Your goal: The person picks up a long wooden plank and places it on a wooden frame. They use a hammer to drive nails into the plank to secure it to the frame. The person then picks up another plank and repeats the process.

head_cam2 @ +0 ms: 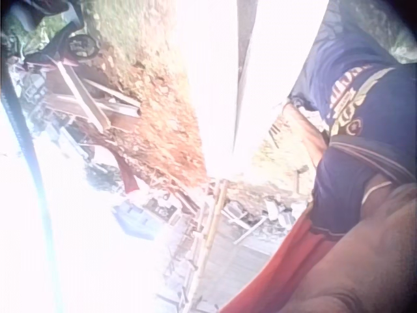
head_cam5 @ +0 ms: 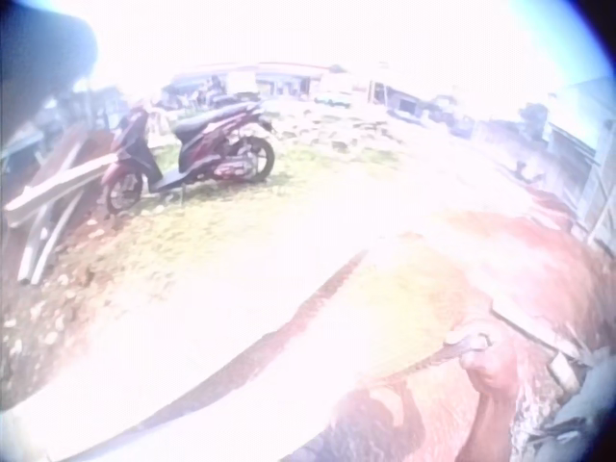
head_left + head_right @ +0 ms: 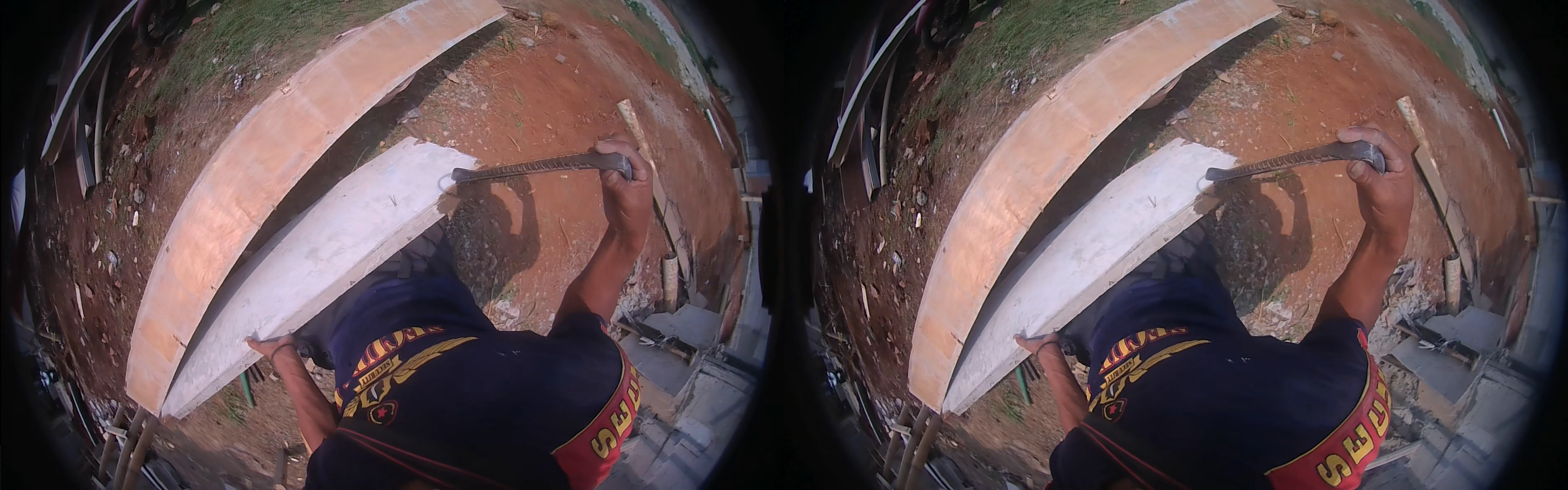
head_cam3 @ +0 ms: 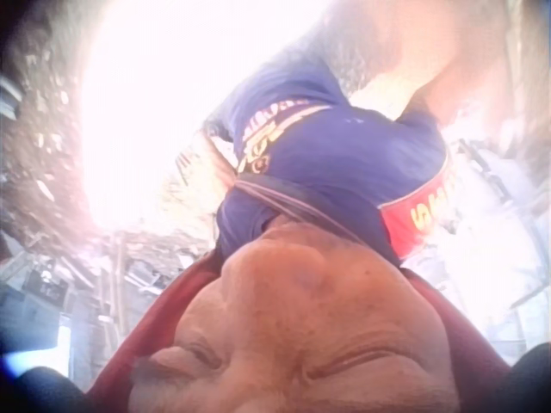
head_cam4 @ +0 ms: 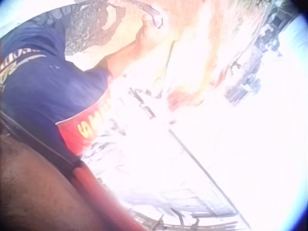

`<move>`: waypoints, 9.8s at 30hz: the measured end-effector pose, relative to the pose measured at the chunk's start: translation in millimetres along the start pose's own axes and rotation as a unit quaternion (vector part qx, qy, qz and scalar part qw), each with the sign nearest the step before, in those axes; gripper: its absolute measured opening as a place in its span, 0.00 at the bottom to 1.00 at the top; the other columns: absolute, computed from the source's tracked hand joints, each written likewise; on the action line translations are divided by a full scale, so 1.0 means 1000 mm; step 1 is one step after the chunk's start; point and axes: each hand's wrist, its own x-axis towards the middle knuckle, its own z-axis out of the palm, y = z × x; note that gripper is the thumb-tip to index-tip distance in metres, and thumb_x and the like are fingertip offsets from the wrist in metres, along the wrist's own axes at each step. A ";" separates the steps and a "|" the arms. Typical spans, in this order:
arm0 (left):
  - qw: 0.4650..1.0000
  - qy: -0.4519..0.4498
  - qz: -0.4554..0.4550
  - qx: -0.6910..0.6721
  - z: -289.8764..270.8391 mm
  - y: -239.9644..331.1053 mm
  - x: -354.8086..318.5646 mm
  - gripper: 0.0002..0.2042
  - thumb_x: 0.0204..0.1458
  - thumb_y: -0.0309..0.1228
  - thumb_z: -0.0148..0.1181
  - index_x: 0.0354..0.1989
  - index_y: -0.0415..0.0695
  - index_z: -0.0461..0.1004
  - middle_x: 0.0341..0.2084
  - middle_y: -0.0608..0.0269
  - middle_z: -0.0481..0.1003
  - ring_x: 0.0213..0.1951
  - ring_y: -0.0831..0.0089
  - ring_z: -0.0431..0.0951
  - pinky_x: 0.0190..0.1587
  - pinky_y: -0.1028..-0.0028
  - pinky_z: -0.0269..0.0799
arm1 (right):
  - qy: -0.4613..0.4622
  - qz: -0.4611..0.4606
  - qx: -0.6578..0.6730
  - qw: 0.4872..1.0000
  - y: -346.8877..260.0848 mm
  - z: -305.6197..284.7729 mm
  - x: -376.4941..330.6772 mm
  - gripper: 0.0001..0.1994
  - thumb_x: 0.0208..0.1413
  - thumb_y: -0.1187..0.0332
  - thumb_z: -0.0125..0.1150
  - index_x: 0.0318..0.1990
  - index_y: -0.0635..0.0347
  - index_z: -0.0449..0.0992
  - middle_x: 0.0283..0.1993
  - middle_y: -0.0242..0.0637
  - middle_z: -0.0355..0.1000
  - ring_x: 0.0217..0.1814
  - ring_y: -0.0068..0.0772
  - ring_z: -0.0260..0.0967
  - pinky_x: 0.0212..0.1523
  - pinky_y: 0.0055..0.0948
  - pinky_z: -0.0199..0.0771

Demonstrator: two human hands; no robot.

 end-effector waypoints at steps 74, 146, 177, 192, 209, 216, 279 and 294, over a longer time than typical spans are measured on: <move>0.975 0.150 0.155 0.055 0.152 0.030 -0.026 0.32 0.47 0.45 0.66 0.44 0.20 0.70 0.45 0.37 0.74 0.43 0.54 0.77 0.46 0.61 0.74 | -0.215 -0.498 -0.385 0.747 -0.031 0.209 0.059 0.11 0.47 0.67 0.68 0.24 0.56 0.69 0.26 0.31 0.71 0.27 0.26 0.68 0.32 0.29 0.71; 0.444 -0.451 0.576 0.517 0.279 -0.159 -0.148 0.11 0.39 0.32 0.68 0.34 0.52 0.80 0.45 0.69 0.75 0.48 0.64 0.72 0.56 0.59 0.57 | -0.058 0.042 0.357 0.931 0.112 0.163 0.126 0.25 0.66 0.47 0.45 0.18 0.47 0.53 0.12 0.22 0.44 0.13 0.19 0.37 0.18 0.24 0.41; 0.654 -0.342 0.608 0.292 0.195 -0.042 -0.087 0.10 0.57 0.32 0.54 0.44 0.42 0.70 0.34 0.63 0.72 0.35 0.71 0.71 0.40 0.68 0.67 | -0.321 -0.281 -0.001 0.904 0.046 0.410 0.008 0.22 0.57 0.55 0.63 0.18 0.63 0.73 0.09 0.36 0.59 0.12 0.21 0.53 0.14 0.30 0.51; 0.456 -0.309 0.682 0.481 0.200 -0.054 -0.068 0.09 0.45 0.28 0.63 0.35 0.48 0.74 0.27 0.64 0.73 0.34 0.62 0.71 0.37 0.61 0.60 | -0.286 -0.261 -0.014 0.922 0.023 0.391 0.019 0.22 0.54 0.55 0.64 0.15 0.62 0.72 0.10 0.43 0.64 0.11 0.40 0.58 0.17 0.35 0.58; 0.493 -0.273 0.651 0.508 0.203 -0.061 -0.079 0.10 0.44 0.27 0.60 0.36 0.54 0.75 0.26 0.68 0.74 0.32 0.63 0.72 0.37 0.62 0.60 | -0.218 -0.027 0.279 0.935 0.066 0.319 0.072 0.27 0.65 0.54 0.53 0.13 0.53 0.58 0.11 0.19 0.50 0.13 0.12 0.45 0.15 0.22 0.43; 0.488 -0.279 0.635 0.530 0.203 -0.062 -0.088 0.11 0.44 0.28 0.61 0.38 0.54 0.76 0.27 0.68 0.74 0.34 0.64 0.71 0.39 0.63 0.59 | -0.219 -0.086 0.160 0.959 0.082 0.336 0.071 0.25 0.65 0.54 0.52 0.16 0.54 0.61 0.13 0.22 0.53 0.15 0.17 0.47 0.18 0.25 0.47; 0.946 -0.292 -0.138 0.018 0.049 0.061 -0.047 0.17 0.66 0.47 0.36 0.29 0.54 0.63 0.19 0.73 0.59 0.28 0.71 0.61 0.33 0.68 0.57 | -0.454 -0.168 0.089 0.870 0.005 0.502 -0.009 0.24 0.54 0.49 0.66 0.19 0.61 0.73 0.11 0.27 0.60 0.17 0.18 0.55 0.19 0.28 0.56; 0.563 -0.244 0.669 0.419 0.138 0.045 -0.015 0.07 0.51 0.23 0.53 0.38 0.39 0.73 0.31 0.47 0.75 0.35 0.45 0.73 0.38 0.53 0.66 | -0.500 -0.131 0.193 0.834 -0.011 0.507 -0.009 0.24 0.58 0.58 0.59 0.13 0.59 0.67 0.11 0.23 0.53 0.16 0.15 0.49 0.18 0.27 0.49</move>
